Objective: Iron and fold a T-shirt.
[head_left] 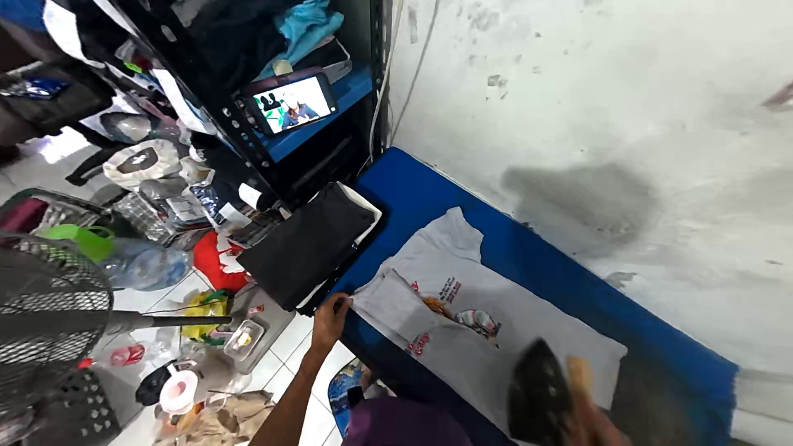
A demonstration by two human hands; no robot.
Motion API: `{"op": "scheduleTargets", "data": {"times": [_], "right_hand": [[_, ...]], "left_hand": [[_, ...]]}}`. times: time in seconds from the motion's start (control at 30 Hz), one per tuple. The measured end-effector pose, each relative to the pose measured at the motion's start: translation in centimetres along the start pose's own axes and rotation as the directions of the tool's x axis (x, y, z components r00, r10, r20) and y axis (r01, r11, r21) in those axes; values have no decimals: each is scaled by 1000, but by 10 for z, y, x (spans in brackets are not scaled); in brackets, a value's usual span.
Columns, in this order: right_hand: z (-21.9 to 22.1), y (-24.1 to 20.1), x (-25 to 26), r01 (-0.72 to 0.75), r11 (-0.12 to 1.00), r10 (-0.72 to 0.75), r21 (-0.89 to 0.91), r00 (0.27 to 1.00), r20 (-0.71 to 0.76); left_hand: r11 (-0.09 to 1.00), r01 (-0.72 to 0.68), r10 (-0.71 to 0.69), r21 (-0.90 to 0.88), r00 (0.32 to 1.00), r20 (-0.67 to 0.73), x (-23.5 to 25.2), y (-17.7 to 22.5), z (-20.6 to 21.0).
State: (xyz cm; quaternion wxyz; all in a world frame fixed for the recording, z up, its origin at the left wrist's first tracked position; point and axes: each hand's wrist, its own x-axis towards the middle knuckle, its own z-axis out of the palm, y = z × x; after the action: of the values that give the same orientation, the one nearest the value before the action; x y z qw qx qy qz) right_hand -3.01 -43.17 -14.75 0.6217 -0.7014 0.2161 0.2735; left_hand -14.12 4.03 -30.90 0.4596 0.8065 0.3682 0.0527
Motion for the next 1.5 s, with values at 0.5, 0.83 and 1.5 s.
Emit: {"op": "scheduleTargets", "data": {"times": [0.5, 0.83, 1.5], "right_hand": [[226, 38, 55, 222, 660, -191, -718, 973, 126], [-95, 91, 22, -299, 759, -128, -579, 803, -582], [137, 17, 32, 234, 707, -209, -667, 971, 119]], "left_hand": [[966, 41, 11, -255, 980, 199, 16, -19, -18], [973, 3, 58, -231, 965, 256, 4, -17, -16], [998, 31, -32, -50, 999, -36, -4, -10, -2]]}}
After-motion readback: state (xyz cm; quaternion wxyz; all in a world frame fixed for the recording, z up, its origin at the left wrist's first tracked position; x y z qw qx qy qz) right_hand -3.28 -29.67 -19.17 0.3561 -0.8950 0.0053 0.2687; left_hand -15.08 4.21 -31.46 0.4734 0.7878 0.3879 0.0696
